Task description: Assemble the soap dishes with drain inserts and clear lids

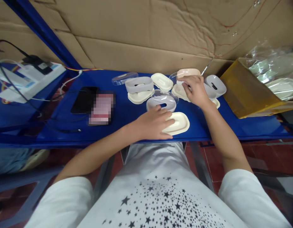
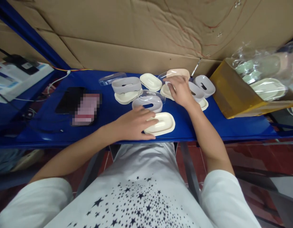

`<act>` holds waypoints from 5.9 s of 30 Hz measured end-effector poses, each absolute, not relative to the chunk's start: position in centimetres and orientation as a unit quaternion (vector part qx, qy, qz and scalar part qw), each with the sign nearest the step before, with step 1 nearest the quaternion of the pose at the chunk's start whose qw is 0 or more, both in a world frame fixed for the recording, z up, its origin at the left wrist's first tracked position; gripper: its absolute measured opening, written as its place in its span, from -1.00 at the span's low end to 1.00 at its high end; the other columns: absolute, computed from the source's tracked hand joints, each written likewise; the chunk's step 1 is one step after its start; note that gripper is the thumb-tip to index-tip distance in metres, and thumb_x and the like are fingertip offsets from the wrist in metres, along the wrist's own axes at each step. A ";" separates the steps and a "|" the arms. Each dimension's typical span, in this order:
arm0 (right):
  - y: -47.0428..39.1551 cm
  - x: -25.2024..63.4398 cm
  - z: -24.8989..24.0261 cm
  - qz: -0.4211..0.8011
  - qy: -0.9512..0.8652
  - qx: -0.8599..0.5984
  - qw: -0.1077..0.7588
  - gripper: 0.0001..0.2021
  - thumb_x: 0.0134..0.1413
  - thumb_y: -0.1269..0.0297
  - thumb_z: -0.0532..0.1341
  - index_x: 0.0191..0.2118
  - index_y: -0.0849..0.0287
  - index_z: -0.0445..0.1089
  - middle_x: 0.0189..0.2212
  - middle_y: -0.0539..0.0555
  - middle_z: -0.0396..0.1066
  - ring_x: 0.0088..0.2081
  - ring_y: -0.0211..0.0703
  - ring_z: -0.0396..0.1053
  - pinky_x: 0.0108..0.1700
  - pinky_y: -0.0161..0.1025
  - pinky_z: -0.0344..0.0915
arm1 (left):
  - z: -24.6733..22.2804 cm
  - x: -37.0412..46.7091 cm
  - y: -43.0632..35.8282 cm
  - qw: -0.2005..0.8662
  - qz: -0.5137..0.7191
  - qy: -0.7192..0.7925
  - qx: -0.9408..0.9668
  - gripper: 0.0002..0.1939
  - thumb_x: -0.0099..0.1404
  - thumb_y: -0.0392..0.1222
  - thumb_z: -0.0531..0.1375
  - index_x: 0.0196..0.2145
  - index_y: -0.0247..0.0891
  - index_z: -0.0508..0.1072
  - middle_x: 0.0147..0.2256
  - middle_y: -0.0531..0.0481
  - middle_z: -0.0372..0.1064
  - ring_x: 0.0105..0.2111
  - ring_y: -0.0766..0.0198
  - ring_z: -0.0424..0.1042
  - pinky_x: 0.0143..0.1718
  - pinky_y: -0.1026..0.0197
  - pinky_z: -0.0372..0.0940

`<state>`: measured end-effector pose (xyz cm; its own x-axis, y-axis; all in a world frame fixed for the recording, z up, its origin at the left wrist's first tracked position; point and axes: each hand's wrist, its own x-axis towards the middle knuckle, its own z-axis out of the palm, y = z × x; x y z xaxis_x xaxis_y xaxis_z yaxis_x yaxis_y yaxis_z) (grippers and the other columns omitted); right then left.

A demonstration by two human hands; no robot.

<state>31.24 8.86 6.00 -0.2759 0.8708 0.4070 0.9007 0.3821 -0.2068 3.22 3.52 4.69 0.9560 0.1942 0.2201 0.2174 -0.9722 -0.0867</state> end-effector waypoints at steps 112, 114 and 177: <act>11.5 23.1 4.7 0.098 -0.911 -0.335 0.219 -0.51 0.62 0.04 -0.06 0.34 0.03 0.47 0.29 0.15 0.53 0.33 0.08 0.44 0.40 0.14 0.28 | 0.1 -4.3 1.1 -0.257 -0.316 -0.357 -0.841 -0.24 0.39 -0.06 0.39 0.42 -0.08 0.18 0.37 -0.25 0.11 0.43 -0.11 0.24 0.46 -0.20 0.25; 13.6 22.1 3.6 0.089 -0.932 -0.313 0.161 -0.52 0.58 0.10 -0.01 0.36 0.12 0.44 0.32 0.22 0.50 0.35 0.13 0.41 0.39 0.17 0.27 | 0.2 -4.4 1.0 -0.261 -0.308 -0.364 -0.839 -0.23 0.37 -0.05 0.40 0.41 -0.08 0.17 0.37 -0.25 0.10 0.42 -0.12 0.25 0.45 -0.21 0.28; -5.8 28.6 2.3 -0.003 -0.887 -0.379 0.266 -0.64 0.45 0.39 0.30 0.28 0.08 0.47 0.12 0.16 0.64 0.17 0.03 0.58 0.22 0.04 0.42 | -0.3 -3.1 -0.3 -0.180 -0.347 -0.325 -0.861 -0.15 0.46 -0.14 0.40 0.54 0.04 0.11 0.51 -0.27 0.06 0.47 -0.18 0.24 0.39 -0.27 0.38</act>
